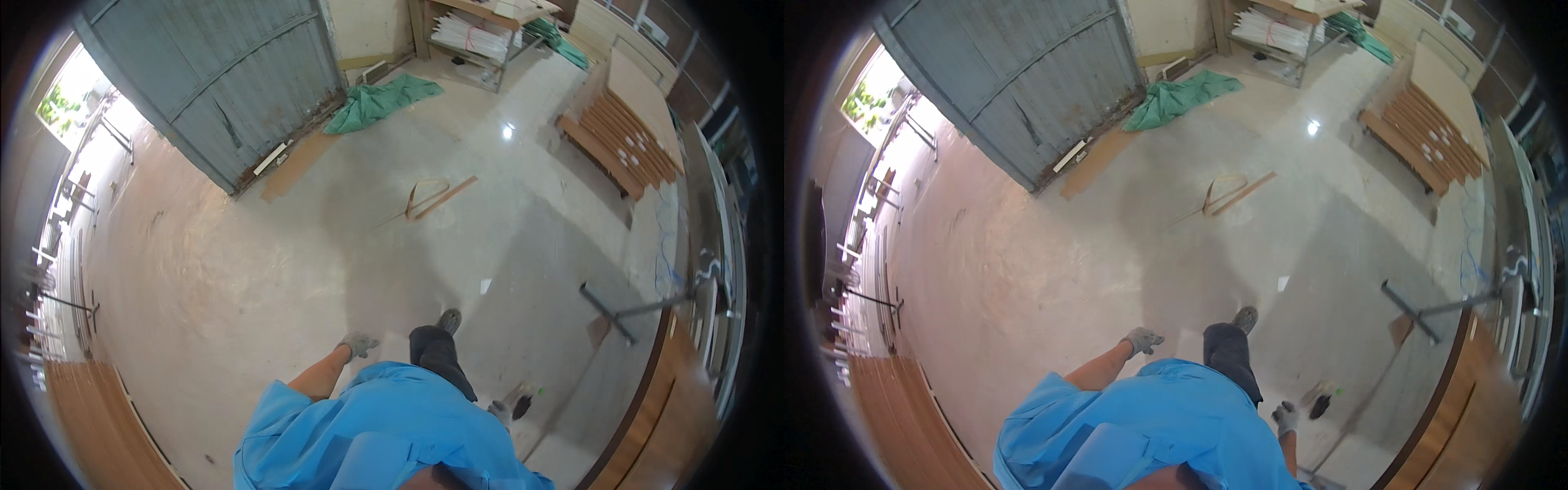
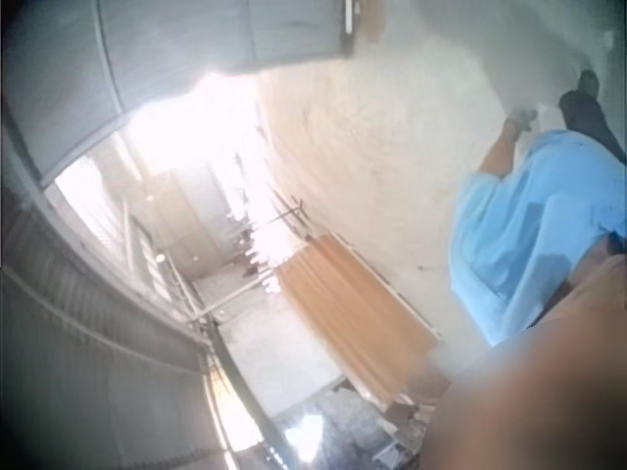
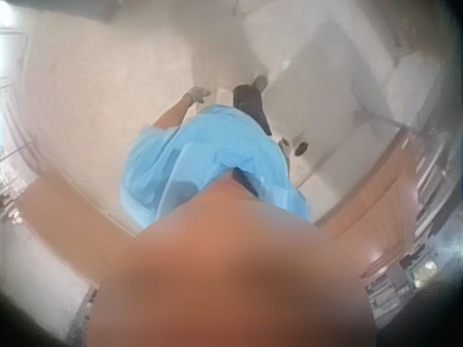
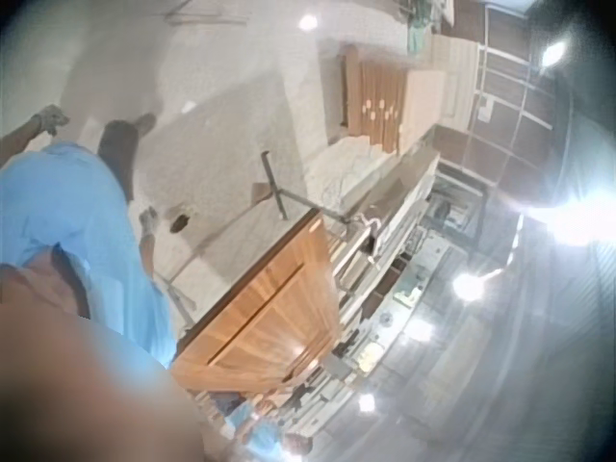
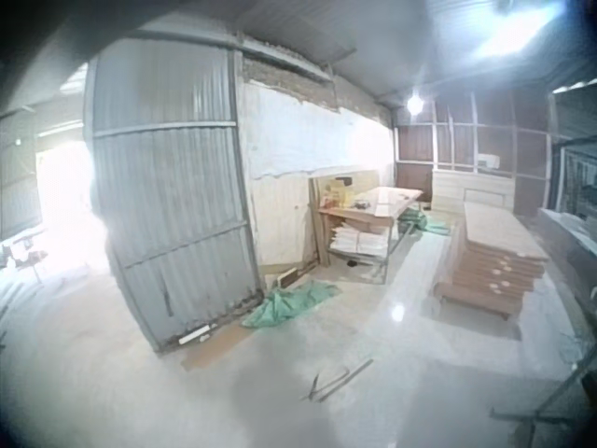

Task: The person retrieves white foam corner protectors and places them along the edges of a wooden door panel on a workbench. They then use masking tape to secure the foam pieces in place.

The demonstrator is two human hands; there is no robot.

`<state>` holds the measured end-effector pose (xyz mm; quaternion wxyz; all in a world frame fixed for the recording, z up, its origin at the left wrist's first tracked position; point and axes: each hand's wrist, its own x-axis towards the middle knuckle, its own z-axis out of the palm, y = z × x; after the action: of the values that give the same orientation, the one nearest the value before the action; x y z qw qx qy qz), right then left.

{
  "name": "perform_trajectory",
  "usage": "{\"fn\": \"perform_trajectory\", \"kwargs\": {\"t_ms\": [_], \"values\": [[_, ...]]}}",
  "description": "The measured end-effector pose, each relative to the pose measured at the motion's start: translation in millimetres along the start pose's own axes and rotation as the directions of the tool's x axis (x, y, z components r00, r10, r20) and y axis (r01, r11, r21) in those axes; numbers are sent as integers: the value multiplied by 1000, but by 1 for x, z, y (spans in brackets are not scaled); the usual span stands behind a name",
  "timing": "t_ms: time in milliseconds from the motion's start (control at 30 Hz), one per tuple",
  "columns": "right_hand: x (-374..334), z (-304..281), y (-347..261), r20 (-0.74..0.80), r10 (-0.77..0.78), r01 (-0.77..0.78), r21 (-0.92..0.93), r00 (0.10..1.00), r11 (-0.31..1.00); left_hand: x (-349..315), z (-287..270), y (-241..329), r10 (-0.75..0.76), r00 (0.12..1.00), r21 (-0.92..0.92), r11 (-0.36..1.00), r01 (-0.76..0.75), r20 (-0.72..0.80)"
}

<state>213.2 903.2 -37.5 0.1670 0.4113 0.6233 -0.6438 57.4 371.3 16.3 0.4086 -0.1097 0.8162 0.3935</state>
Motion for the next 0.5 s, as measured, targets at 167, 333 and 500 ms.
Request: {"fn": "perform_trajectory", "kwargs": {"t_ms": [167, 333, 500], "values": [[98, -38, -232, -486, -248, 15, -434, 838, 901, 100, -67, 65, -439, 898, -943, 312, 115, -36], [154, 21, -604, -524, -666, 801, 53, 531, 597, 185, -219, 169, -432, 849, -943, 7, -333, -304], [203, 282, -684, -107, -801, 795, -102, 589, 598, 292, -282, 386, 236, 969, -941, 303, -150, -79]]}}
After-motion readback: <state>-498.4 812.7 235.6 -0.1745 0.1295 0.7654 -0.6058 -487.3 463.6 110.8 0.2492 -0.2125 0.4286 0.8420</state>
